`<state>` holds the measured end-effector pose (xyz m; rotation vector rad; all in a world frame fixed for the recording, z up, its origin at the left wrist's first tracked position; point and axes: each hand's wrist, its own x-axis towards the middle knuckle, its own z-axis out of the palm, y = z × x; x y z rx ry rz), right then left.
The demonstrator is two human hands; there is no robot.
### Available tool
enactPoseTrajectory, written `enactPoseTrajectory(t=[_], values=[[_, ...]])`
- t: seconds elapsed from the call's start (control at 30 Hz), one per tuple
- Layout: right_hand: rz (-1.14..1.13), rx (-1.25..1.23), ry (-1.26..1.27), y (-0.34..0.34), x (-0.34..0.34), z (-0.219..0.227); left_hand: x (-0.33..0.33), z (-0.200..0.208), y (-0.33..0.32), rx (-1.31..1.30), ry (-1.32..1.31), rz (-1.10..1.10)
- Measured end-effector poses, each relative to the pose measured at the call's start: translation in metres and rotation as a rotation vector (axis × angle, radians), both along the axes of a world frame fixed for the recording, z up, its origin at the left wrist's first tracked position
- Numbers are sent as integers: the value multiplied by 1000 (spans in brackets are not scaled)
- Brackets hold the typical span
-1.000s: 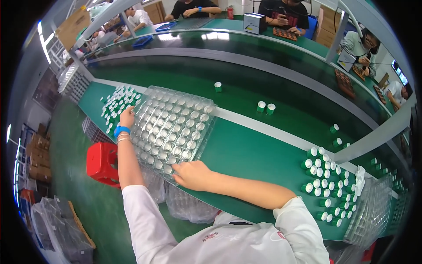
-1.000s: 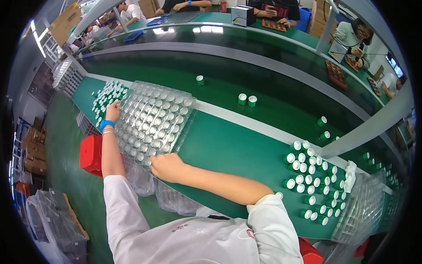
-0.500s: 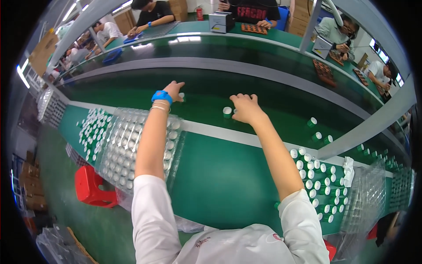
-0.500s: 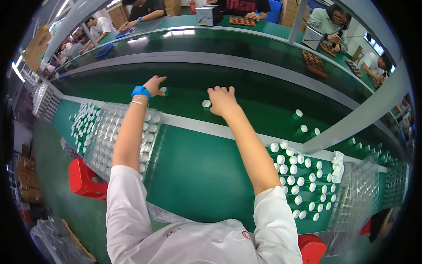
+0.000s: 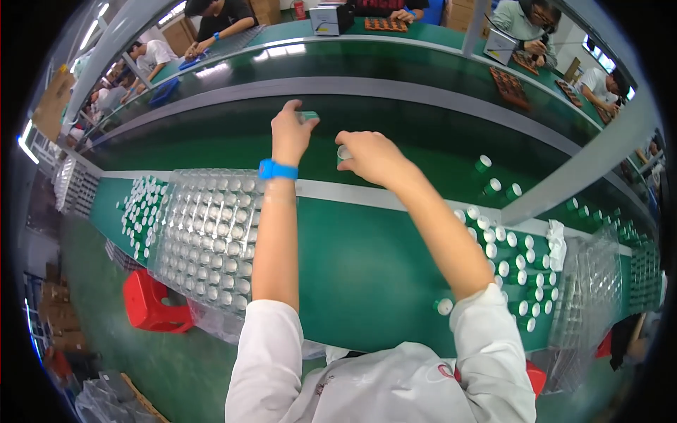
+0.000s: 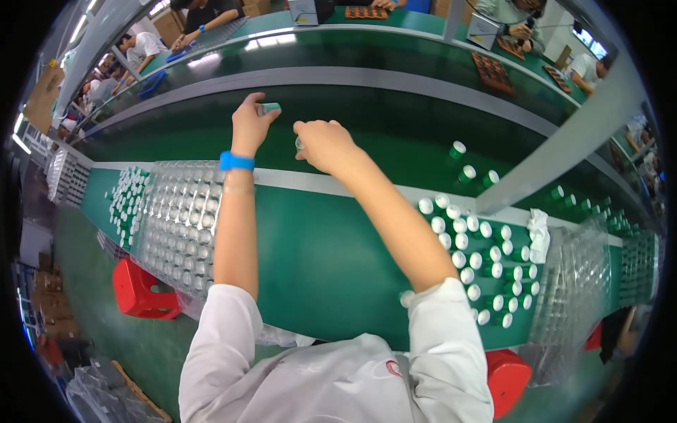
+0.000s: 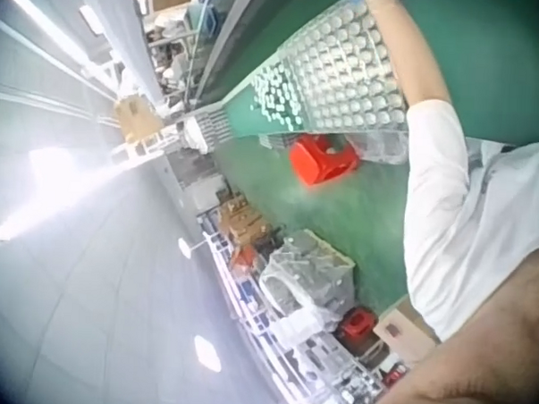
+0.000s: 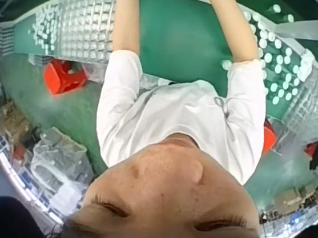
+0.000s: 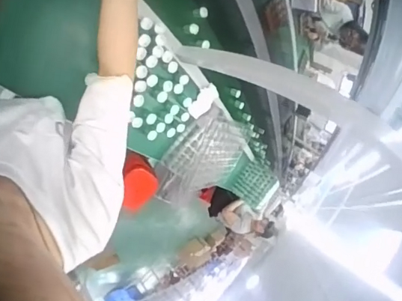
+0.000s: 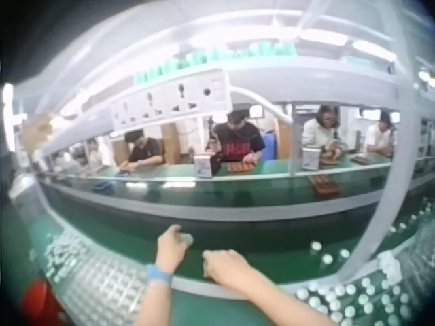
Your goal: The person assembles small electronic components by hand, placing them into a plastic tray on a production line.
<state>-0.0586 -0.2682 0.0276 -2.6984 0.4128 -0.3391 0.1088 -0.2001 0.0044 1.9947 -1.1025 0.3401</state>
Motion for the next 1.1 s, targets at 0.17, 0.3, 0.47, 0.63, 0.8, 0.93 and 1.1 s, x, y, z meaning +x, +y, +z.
enactPoseTrajectory(t=[0.17, 0.3, 0.47, 0.63, 0.8, 0.93, 1.1], values=[[-11, 380, -332, 41, -157, 54, -149, 28, 65, -177, 758, -552], [-62, 509, -443, 93, -222, 32, -203, 19, 136, -252, 951, -778], [-199, 1304, -775, 126, -248, -5, -240, 13, 155, -205, 1160, -822], [-147, 1224, -839, 128, -258, -24, -256, 10, 153, -145, 1168, -802], [-123, 1216, -897, 124, -259, -30, -256, -5, 149, -284, 1056, -908], [-138, 1203, -866, 126, -259, -34, -255, -11, 150, -246, 1085, -919], [-300, 1202, -817, 126, -253, -22, -250, -5, 147, -131, 949, -852]])
